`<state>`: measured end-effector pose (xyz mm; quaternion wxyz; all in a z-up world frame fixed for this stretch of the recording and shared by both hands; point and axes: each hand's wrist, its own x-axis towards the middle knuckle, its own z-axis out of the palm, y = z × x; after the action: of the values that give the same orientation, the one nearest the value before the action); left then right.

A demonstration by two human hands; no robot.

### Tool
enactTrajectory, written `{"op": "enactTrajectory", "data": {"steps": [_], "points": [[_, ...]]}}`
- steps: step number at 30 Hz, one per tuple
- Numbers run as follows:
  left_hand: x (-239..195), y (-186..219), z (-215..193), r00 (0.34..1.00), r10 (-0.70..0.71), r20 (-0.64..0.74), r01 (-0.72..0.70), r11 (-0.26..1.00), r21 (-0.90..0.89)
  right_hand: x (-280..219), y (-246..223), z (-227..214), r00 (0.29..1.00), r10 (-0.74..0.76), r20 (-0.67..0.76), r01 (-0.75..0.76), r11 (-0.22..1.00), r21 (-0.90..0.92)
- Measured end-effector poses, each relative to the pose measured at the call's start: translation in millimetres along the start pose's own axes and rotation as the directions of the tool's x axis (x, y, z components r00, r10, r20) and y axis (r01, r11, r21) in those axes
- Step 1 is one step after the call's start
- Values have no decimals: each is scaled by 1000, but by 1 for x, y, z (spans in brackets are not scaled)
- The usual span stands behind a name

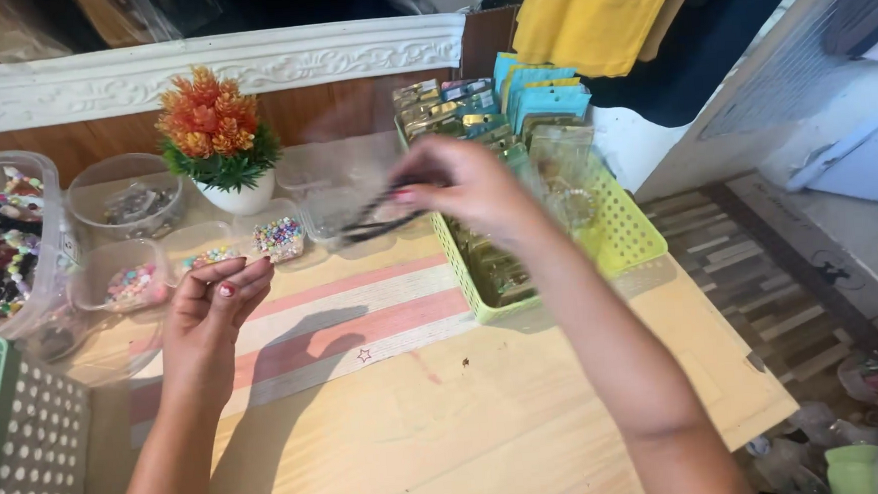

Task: The person picks up bracelets from containers and places them into small plastic bags by hand.

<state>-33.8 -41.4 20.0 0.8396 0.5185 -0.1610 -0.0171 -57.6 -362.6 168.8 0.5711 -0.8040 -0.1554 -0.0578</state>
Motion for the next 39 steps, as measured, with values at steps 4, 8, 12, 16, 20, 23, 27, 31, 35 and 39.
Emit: {"op": "enactTrajectory", "data": {"steps": [4, 8, 12, 16, 20, 23, 27, 31, 35, 39], "points": [[-1, -7, 1, 999, -47, -14, 47, 998, 40, -54, 8, -88, 980, 119, -161, -129, 990, -53], [-1, -13, -1, 997, -79, -18, 80, 996, 48, -100, 61, -176, 948, 128, -292, -137, 991, -10], [1, -19, -3, 994, -110, -22, 111, 993, 51, -129, 95, -215, 881, 329, -341, -355, 935, -15], [0, -24, -4, 991, -135, -17, 136, 989, 63, -130, 117, -213, 869, 428, -248, -450, 892, -37], [-1, -26, -4, 985, -169, -35, 171, 983, 73, -118, 133, -196, 857, 506, 101, -458, 836, -302], [1, -28, -8, 984, -171, -59, 175, 982, 77, -113, 135, -186, 817, 555, 158, -430, 768, -475], [2, -28, -10, 981, -178, -78, 183, 981, 69, -116, 106, -179, 783, 610, -118, -492, 492, -718], [3, -31, -10, 982, -176, -62, 181, 980, 83, -124, 118, -194, 818, 512, -264, -535, 506, -677], [1, -31, -9, 984, -172, -38, 175, 977, 124, -121, 128, -185, 787, 573, -227, -537, 456, -709], [1, -31, -9, 985, -168, -29, 170, 975, 140, -117, 129, -170, 747, 648, -149, -580, 527, -621]]}}
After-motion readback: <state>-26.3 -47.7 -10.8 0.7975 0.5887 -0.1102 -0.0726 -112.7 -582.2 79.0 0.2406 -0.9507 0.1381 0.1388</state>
